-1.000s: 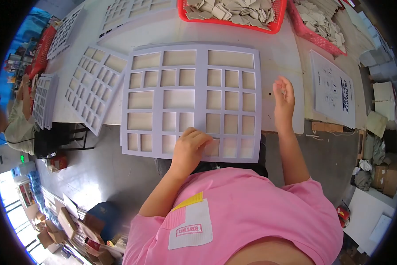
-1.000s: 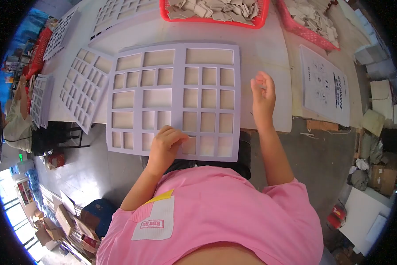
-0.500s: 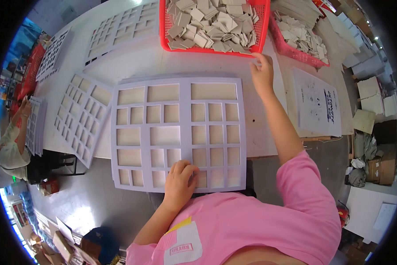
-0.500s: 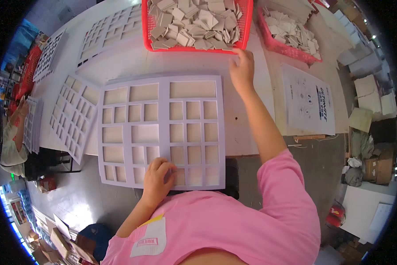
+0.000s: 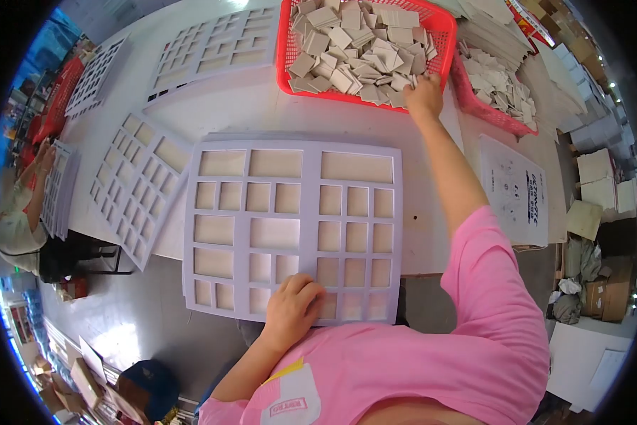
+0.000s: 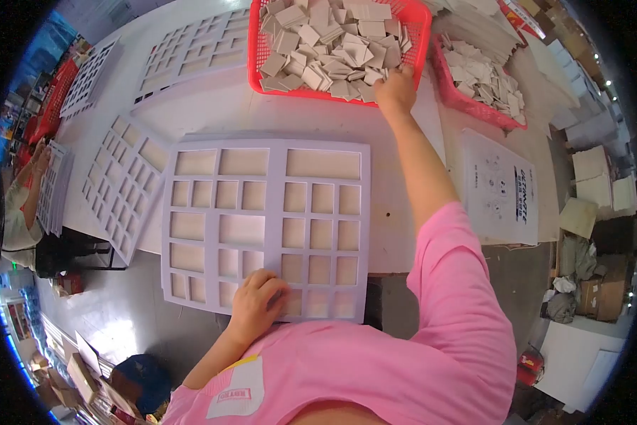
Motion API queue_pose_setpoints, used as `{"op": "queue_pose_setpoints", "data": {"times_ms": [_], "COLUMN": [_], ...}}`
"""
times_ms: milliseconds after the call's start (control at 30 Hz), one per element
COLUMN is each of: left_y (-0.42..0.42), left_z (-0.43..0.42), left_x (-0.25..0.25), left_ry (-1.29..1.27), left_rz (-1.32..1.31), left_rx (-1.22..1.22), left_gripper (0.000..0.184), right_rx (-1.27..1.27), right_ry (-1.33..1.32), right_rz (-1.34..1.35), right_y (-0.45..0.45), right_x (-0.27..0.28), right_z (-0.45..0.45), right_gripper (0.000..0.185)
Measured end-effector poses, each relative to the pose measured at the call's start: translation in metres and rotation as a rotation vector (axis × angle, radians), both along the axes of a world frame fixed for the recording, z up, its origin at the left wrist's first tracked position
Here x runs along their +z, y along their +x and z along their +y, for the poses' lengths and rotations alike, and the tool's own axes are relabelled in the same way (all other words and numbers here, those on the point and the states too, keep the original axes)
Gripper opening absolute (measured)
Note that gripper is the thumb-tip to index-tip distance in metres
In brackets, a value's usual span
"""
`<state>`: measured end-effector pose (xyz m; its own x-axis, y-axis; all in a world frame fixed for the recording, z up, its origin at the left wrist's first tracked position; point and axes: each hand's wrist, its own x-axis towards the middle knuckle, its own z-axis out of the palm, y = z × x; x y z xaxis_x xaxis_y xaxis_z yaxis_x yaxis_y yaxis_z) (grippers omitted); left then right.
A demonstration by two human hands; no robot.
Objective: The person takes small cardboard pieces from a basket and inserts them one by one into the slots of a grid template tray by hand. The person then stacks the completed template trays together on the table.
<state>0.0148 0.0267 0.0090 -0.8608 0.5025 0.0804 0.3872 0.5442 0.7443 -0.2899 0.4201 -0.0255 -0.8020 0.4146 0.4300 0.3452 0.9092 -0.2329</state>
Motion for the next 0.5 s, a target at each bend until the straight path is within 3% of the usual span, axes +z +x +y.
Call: {"op": "queue_pose_setpoints", "data": {"times_ms": [133, 233, 367, 500], "left_y": [-0.002, -0.007, -0.03, -0.056], "left_z": [0.001, -0.001, -0.002, 0.043], "left_x": [0.002, 0.009, 0.008, 0.022], "left_ry": [-0.012, 0.183, 0.299, 0.92], "left_rz": [0.012, -0.297, -0.348, -0.845], "left_rx": [-0.029, 0.061, 0.131, 0.103], "left_gripper": [0.02, 0.019, 0.02, 0.045], "right_rx": [0.068, 0.117, 0.208, 0.483], "right_ry": [-0.104, -0.165, -0.32, -0.377], "right_rz": [0.095, 0.195, 0.301, 0.394], "right_y": [0.023, 0.04, 0.073, 0.165], "right_x": [0.018, 0.025, 0.037, 0.075], "right_z": [0.007, 0.021, 0.025, -0.065], "right_gripper": [0.036, 0.036, 0.034, 0.031]}}
